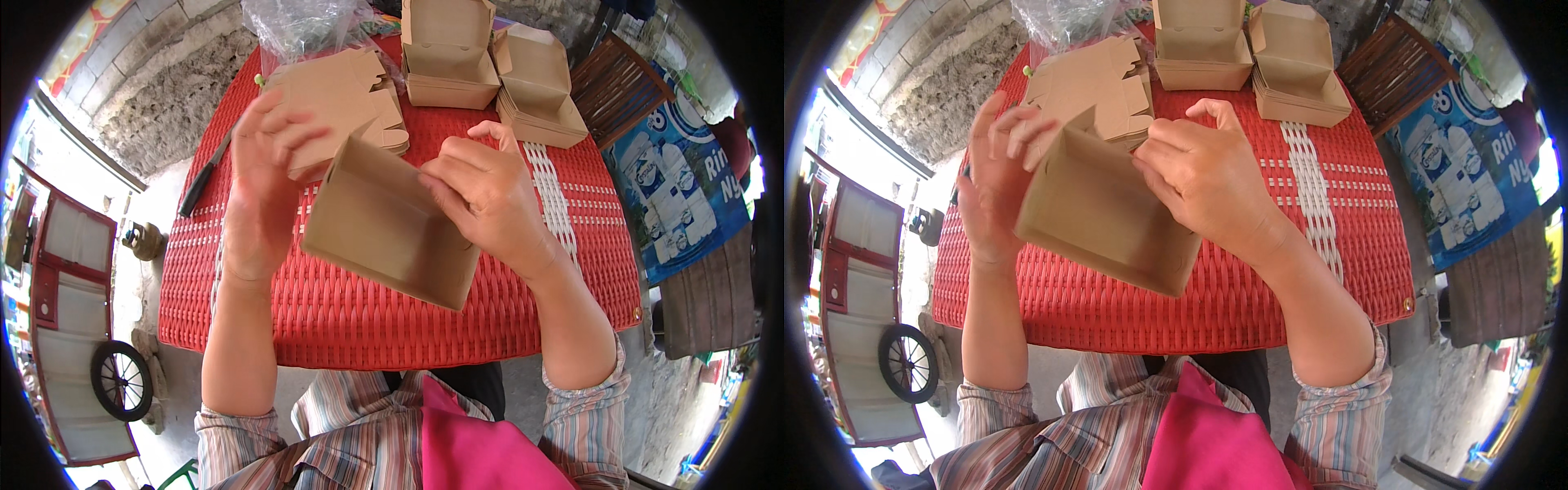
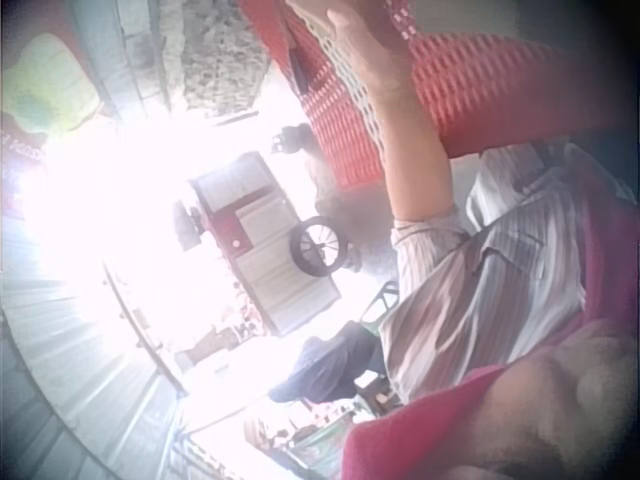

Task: The person assembles flat cardboard takeout containers by hand. They fold the pre-cut cardboard pieces along the scored lines, tuck the flaps into slots, and secure the tabs to form the box shape. The person repeats this process for multiple units, stacking the finished boxes on the table.

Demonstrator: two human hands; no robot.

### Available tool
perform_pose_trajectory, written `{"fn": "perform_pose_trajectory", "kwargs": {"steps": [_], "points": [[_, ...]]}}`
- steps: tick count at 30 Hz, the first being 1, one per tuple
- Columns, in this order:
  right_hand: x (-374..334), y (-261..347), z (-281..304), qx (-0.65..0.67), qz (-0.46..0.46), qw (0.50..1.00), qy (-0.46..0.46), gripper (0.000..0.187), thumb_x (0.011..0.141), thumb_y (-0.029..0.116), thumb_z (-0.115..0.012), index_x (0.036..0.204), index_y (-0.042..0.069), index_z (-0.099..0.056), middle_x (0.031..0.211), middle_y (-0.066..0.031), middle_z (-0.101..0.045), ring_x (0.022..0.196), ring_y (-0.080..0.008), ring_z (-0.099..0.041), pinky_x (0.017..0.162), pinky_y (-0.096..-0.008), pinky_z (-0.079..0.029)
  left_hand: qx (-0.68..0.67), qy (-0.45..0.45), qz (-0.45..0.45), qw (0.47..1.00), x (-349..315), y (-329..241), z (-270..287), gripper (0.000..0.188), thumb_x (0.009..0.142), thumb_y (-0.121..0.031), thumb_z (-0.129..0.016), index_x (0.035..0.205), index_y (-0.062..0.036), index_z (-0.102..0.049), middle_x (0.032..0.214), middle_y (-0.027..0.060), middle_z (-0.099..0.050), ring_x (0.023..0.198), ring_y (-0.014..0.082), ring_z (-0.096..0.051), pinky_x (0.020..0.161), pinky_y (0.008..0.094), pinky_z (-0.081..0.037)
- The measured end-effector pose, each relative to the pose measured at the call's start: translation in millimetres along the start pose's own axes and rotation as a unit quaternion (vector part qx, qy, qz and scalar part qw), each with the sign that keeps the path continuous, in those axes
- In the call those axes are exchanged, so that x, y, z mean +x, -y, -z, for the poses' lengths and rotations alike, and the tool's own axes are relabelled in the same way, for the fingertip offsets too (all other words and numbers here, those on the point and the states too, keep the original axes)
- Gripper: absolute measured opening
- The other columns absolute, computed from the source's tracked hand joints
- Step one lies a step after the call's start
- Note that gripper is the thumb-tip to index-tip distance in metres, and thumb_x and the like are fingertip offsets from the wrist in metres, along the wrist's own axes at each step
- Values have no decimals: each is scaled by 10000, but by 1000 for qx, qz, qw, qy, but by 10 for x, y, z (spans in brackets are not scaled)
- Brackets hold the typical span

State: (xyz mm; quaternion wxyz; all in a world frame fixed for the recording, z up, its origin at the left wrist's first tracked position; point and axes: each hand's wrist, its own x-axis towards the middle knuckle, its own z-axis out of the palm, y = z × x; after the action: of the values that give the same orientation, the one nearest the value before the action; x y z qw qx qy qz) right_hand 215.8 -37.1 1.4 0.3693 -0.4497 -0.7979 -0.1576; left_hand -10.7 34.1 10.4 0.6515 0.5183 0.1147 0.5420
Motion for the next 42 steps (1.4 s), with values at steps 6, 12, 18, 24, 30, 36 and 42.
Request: {"fn": "perform_pose_trajectory", "kwargs": {"steps": [6,12,18,24,30,36,42], "points": [[4,111,-81,-29,51,998,33,30,821,73,-643,808,67,-669,771,-7,-545,771,-146,-609,936,-413,-424,567,136,-132,801,-81,-87,-14,276,739,-14,-763,1012,-51,-748,1094,82,-625,1079,235,-599,929,372,-477],[10,152,-73,-26,61,994,85,35,810,82,-654,829,66,-680,791,0,-557,787,-146,-600,969,-421,-422,576,127,-109,800,-150,-40,7,167,782,-6,-731,947,-24,-726,993,67,-630,923,221,-641,797,343,-526],[44,82,-37,-42,41,998,16,177,778,193,-744,926,103,-711,878,24,-613,914,-144,-586,968,-402,-400,599,98,-135,783,-177,-36,-11,147,758,66,-723,894,11,-712,905,68,-653,817,186,-654,723,300,-523],[35,-48,74,-74,14,997,-10,187,780,183,-756,954,122,-721,895,33,-632,944,-147,-586,985,-394,-366,605,65,-167,775,-136,-60,51,132,761,79,-720,876,15,-711,896,78,-665,828,193,-655,726,303,-525],[16,-12,100,-60,17,998,8,100,782,102,-748,873,92,-709,838,16,-601,902,-155,-587,990,-407,-368,609,64,-187,768,-143,-69,27,124,766,74,-721,873,12,-715,889,81,-663,831,200,-653,747,308,-531],[14,-15,97,-56,18,998,-15,79,774,54,-740,838,76,-700,813,15,-586,868,-162,-583,970,-393,-376,596,54,-176,782,-133,-7,86,204,797,13,-739,987,-9,-669,983,76,-652,939,187,-633,871,311,-504],[3,-156,57,-86,7,992,-94,117,752,68,-754,855,86,-703,810,20,-583,807,-169,-560,875,-350,-419,430,-57,-138,891,-74,251,257,473,942,-142,-678,1329,-114,-407,1161,108,-580,1104,194,-545,948,324,-443]]}}
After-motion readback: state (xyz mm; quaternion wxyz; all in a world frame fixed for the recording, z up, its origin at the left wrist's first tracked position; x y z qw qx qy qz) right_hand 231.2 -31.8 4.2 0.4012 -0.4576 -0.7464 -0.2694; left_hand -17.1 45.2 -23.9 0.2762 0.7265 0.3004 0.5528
